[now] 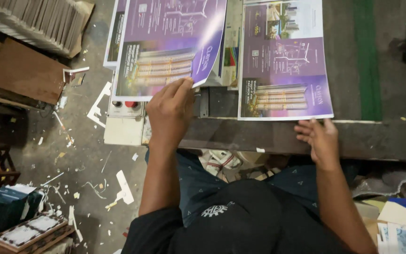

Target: Manually sorting and organizing a stack of printed flyers or brochures in a print shop.

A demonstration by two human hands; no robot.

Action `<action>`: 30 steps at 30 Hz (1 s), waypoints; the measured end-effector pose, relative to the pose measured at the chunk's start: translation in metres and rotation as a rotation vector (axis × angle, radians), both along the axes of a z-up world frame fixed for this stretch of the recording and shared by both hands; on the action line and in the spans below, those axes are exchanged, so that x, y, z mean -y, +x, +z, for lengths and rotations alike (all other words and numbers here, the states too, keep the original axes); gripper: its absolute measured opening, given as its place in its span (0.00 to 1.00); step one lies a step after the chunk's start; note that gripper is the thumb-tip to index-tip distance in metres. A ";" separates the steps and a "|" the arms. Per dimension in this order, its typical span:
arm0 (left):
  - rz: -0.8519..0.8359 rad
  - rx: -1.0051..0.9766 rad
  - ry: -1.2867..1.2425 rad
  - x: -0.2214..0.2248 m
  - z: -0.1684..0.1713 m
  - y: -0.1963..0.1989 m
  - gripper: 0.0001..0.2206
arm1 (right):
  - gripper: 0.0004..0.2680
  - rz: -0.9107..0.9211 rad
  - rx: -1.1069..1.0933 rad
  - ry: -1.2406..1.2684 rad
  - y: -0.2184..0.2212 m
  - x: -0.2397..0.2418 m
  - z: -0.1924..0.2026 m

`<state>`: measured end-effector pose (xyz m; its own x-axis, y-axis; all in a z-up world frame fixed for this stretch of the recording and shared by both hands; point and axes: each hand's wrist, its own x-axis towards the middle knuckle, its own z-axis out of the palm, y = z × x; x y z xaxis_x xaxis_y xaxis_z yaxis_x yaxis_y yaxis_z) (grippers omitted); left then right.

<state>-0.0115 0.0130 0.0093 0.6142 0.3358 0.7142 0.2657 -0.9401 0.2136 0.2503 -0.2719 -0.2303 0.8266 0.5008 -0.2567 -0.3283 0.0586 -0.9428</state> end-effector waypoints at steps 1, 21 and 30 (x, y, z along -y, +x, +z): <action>-0.001 0.009 0.006 0.002 -0.002 -0.002 0.11 | 0.14 -0.001 0.009 0.006 -0.007 0.007 -0.004; -0.212 -0.283 0.012 0.000 -0.039 0.044 0.12 | 0.12 0.193 0.022 0.399 -0.049 -0.027 0.101; -0.104 -0.366 0.145 -0.130 -0.027 0.039 0.30 | 0.10 -0.077 -0.056 0.195 -0.005 0.092 -0.029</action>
